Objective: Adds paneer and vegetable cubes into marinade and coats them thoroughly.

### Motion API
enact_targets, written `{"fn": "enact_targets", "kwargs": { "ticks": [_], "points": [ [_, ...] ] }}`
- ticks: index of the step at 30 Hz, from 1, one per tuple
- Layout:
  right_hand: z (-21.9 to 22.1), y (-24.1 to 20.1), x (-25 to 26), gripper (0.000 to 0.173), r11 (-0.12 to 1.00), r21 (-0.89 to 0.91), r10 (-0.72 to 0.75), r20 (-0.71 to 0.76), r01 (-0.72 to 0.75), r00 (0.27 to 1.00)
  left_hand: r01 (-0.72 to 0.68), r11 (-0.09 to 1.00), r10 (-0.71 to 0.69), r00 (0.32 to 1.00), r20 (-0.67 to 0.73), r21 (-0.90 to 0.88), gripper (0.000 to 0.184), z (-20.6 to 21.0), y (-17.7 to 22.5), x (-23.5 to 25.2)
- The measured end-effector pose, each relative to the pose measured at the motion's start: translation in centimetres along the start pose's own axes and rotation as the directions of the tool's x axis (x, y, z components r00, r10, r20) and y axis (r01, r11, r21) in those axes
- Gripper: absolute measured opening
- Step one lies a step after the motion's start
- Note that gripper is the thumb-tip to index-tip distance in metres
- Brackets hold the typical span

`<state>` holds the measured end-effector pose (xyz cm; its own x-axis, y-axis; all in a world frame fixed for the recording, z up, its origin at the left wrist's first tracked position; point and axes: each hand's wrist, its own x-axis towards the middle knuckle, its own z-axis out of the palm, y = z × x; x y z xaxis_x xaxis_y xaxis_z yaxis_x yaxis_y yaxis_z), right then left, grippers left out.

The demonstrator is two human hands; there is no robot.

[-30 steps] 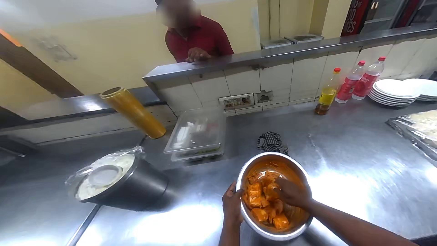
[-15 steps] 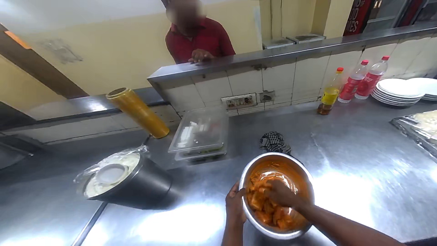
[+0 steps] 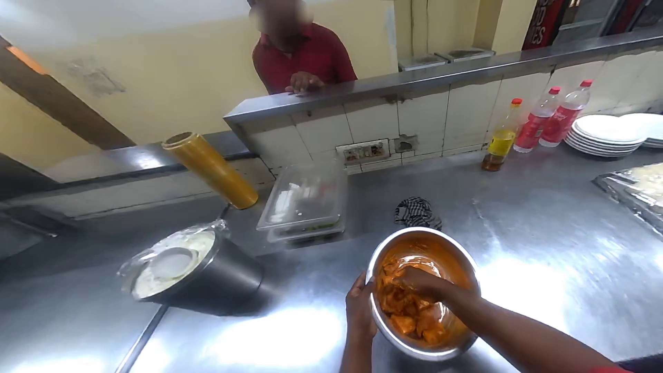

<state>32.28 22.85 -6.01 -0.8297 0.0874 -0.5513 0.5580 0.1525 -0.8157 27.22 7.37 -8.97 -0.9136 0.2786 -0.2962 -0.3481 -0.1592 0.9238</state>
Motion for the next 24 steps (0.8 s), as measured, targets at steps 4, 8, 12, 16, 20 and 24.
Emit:
{"fn": "enact_targets", "kwargs": {
  "ticks": [4, 8, 12, 16, 20, 24],
  "points": [
    [0.0, 0.1, 1.4, 0.036, 0.986, 0.164, -0.032, -0.027, 0.036, 0.999, -0.004, 1.0, 0.003, 1.0, -0.004, -0.025, 0.032, 0.1, -0.1, -0.2],
    [-0.4, -1.6, -0.8, 0.027, 0.944, 0.312, -0.086, -0.086, 0.109, 0.993, -0.02, 0.999, 0.02, 1.0, 0.005, -0.042, 0.032, 0.0, 0.0, -0.2],
    [0.4, 1.7, -0.3, 0.029, 0.995, -0.068, -0.067, 0.174, 0.08, 0.983, -0.036, 0.999, 0.036, 0.999, -0.018, -0.018, 0.032, -0.1, -0.3, -0.2],
    [-1.6, 1.4, -0.5, 0.033, 0.999, -0.036, -0.03, 0.061, 0.032, 0.998, -0.052, 0.998, 0.053, 0.999, 0.006, -0.028, 0.031, -0.1, -0.4, -0.1],
    [-3.7, 3.9, -0.2, 0.033, 0.993, -0.088, 0.081, 0.005, -0.08, 0.997, -0.045, 0.998, 0.046, 0.999, 0.018, -0.042, 0.036, -0.4, -0.7, -0.3],
    [-4.2, 6.3, -0.1, 0.045, 0.974, -0.135, 0.177, -0.057, -0.184, 0.983, -0.046, 0.998, 0.046, 0.999, 0.007, -0.048, 0.038, -0.5, -1.4, -0.3]
  ]
}}
